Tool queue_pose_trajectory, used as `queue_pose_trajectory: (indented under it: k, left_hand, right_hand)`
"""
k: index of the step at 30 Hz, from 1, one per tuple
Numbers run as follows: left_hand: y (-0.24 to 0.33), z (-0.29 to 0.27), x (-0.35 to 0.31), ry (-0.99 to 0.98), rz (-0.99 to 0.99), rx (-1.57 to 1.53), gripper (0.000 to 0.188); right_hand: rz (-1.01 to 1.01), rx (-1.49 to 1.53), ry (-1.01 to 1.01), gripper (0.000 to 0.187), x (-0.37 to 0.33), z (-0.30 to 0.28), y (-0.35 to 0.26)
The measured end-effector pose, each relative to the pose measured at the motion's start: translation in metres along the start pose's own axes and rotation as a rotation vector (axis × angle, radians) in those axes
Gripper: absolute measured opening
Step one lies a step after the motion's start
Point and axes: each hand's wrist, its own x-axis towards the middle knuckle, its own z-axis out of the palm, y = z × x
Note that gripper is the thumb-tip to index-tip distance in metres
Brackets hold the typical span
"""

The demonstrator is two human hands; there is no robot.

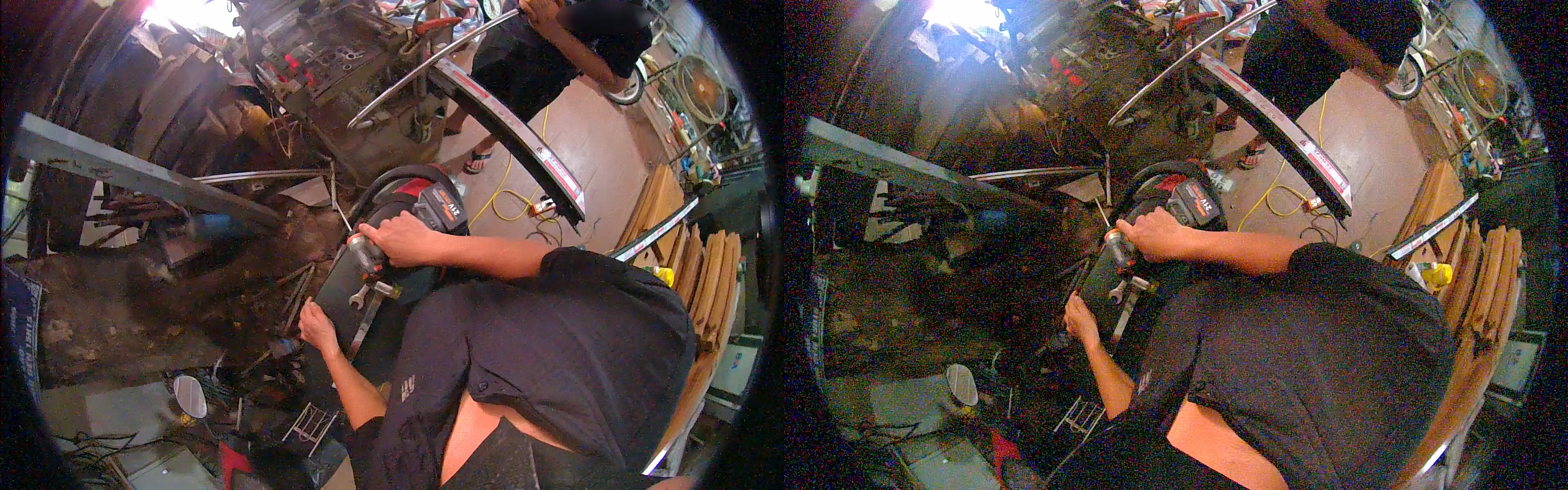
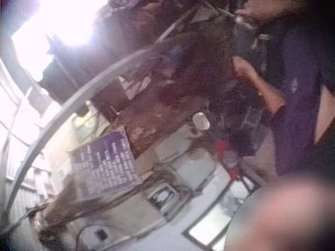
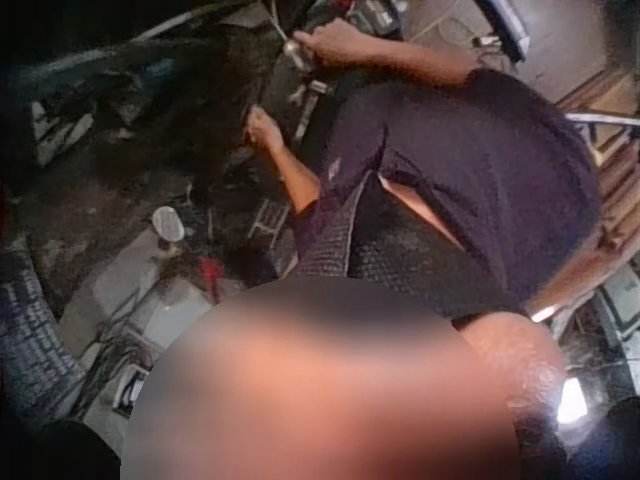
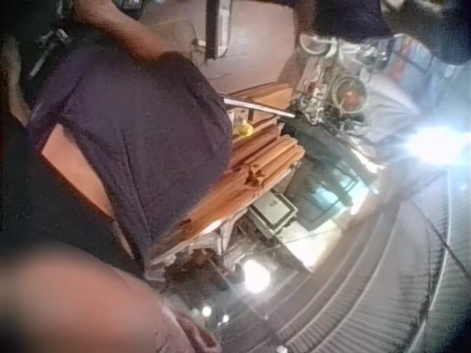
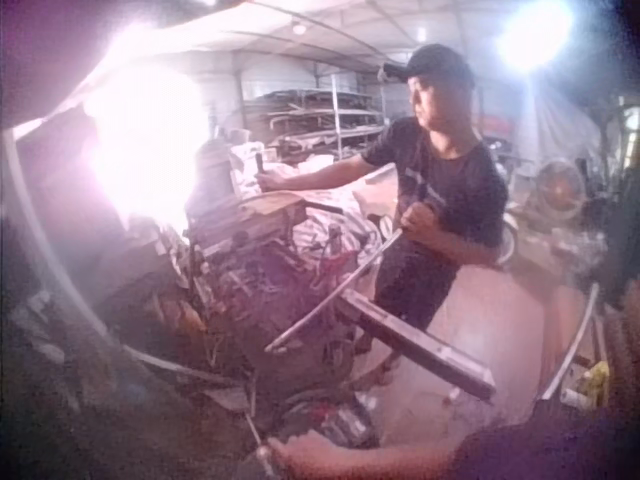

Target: The person uses a cordless impact driver to tighten or loosen fasteners on a large piece of machinery. A coworker stands nearby and assists by holding a metal bar. The person continues working on the machinery throughout the clip.

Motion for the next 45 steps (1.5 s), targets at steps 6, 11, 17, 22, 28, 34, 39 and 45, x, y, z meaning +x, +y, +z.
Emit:
queue_pose_trajectory:
  k: [6,11,17,22,28,34,39,45]
  left_hand:
    - [-0.004,-0.018,-0.002,-0.12,0.11,-0.217,0.042]
    - [-0.005,-0.034,-0.003,-0.226,0.106,-0.469,0.05]
    - [-0.001,-0.023,0.0,-0.118,-0.04,-0.58,0.059]
    - [-0.001,-0.011,0.006,-0.046,-0.082,-0.351,0.066]
    - [-0.008,-0.008,0.011,-0.039,-0.127,-0.265,0.063]
    - [-0.006,-0.003,0.012,0.033,-0.07,-0.184,0.062]
    - [-0.003,-0.007,0.012,-0.003,-0.084,-0.171,0.06]
    - [0.003,-0.017,0.008,0.08,-0.114,-0.119,0.06]
  right_hand:
    - [0.011,0.003,-0.025,0.079,0.0,-0.004,-0.001]
    - [-0.005,0.033,-0.004,0.078,-0.002,-0.002,0.001]
    - [-0.017,0.017,0.018,0.074,0.003,0.011,0.004]
    - [-0.057,0.032,-0.077,0.071,0.002,0.0,0.008]
    - [-0.051,0.033,0.078,0.062,-0.019,-0.013,-0.004]
    - [-0.057,0.001,0.174,0.057,-0.034,-0.022,-0.014]
    - [-0.016,-0.016,0.155,0.057,-0.04,-0.034,-0.017]
    - [0.121,-0.071,0.144,0.057,-0.024,-0.016,-0.002]
